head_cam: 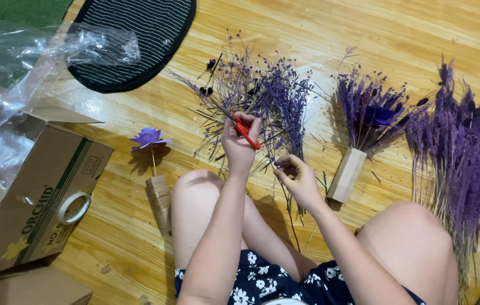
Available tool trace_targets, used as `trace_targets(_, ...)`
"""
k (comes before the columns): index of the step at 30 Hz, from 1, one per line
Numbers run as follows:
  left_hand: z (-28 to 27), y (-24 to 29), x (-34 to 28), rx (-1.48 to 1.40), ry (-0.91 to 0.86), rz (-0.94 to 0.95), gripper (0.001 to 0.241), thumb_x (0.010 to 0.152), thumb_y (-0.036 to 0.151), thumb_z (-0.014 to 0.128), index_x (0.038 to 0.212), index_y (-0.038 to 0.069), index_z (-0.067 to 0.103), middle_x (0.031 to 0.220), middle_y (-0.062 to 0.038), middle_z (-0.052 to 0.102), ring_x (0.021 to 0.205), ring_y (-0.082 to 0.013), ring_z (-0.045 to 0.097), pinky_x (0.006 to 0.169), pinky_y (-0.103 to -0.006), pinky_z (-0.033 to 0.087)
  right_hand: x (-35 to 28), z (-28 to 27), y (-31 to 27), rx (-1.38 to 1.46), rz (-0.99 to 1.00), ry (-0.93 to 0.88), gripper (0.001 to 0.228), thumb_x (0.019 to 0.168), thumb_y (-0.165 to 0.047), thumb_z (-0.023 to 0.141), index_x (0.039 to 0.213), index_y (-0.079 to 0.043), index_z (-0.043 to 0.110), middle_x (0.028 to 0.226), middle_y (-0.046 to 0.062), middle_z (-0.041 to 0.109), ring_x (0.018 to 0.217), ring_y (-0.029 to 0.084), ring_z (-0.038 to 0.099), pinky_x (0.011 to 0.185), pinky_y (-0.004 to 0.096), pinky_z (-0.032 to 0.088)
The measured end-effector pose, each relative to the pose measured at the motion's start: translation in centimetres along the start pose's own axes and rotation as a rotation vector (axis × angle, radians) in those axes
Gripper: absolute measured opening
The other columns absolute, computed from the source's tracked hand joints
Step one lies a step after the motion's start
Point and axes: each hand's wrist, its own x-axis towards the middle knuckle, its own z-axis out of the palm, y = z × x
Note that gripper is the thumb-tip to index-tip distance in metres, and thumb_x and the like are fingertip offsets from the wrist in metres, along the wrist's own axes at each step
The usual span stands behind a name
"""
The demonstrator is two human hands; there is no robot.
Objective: The person trims dried flower stems using shears and arranges them into a bouquet held in a cardboard vase.
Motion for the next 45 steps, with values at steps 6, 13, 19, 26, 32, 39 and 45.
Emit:
trace_targets(6,-0.3,0.4,0.8,-0.097,0.049,-0.086,0.024,0.090,0.001,0.079,0.098,0.016,0.061,0.090,-0.005,0.073,0.075,-0.0123,0.067,0.076,-0.0258,0.057,-0.2,-0.1,-0.4,-0.132,-0.004,-0.025,0.025,0.081,0.000,0.079,0.104,-0.011,0.077,0.080,0.005,0.072,0.071,0.014,0.066,0.064,0.029,0.054)
trace_targets(13,-1.2,1.3,0.9,-0.012,0.020,-0.152,0.015,0.097,0.006,0.070,0.101,0.015,0.059,0.091,-0.003,0.072,0.070,-0.0086,0.065,0.070,-0.0193,0.049,-0.6,0.2,-0.1,-0.140,0.030,-0.030,0.025,0.081,-0.002,0.077,0.104,-0.013,0.077,0.079,0.006,0.073,0.071,0.013,0.066,0.061,0.025,0.054)
trace_targets(19,-1.7,-0.7,1.0,-0.030,-0.086,-0.168,0.034,0.081,0.006,0.089,0.104,0.009,0.065,0.092,-0.010,0.076,0.082,-0.0152,0.074,0.080,-0.0281,0.058,-0.6,0.1,0.3,-0.186,0.025,-0.014,0.026,0.080,-0.004,0.077,0.103,-0.015,0.077,0.080,0.005,0.074,0.073,0.014,0.068,0.067,0.027,0.054)
trace_targets(26,-1.8,-1.0,1.2,-0.088,-0.004,-0.139,0.027,0.087,0.001,0.081,0.106,0.009,0.063,0.090,-0.005,0.073,0.079,-0.0118,0.069,0.077,-0.0255,0.057,-0.4,0.3,1.0,-0.213,0.000,-0.039,0.025,0.080,-0.004,0.078,0.103,-0.015,0.076,0.080,0.006,0.074,0.073,0.016,0.069,0.071,0.030,0.056)
trace_targets(32,-2.0,-1.2,1.8,-0.093,0.114,-0.102,0.026,0.088,0.003,0.081,0.104,0.011,0.062,0.090,-0.002,0.070,0.079,-0.0096,0.066,0.072,-0.0230,0.053,0.0,-0.1,0.9,-0.120,-0.006,-0.044,0.025,0.081,-0.001,0.075,0.104,-0.012,0.075,0.080,0.007,0.073,0.070,0.014,0.066,0.064,0.027,0.056)
trace_targets(39,-3.1,-0.2,2.9,-0.075,0.227,-0.045,0.014,0.096,0.006,0.073,0.102,0.014,0.064,0.089,-0.003,0.070,0.072,-0.0093,0.066,0.061,-0.0190,0.051,-0.6,-0.2,2.3,-0.174,-0.035,-0.058,0.026,0.079,0.004,0.074,0.102,-0.007,0.076,0.078,0.014,0.070,0.065,0.022,0.068,0.061,0.034,0.058)
trace_targets(45,-2.1,-0.4,1.4,0.088,0.118,-0.167,0.016,0.093,0.010,0.077,0.102,0.012,0.064,0.079,-0.006,0.073,0.065,-0.0086,0.064,0.060,-0.0184,0.050,-0.1,-1.0,-0.2,-0.076,0.019,0.000,0.027,0.083,0.003,0.073,0.109,-0.006,0.074,0.083,0.014,0.067,0.070,0.020,0.067,0.068,0.036,0.058)
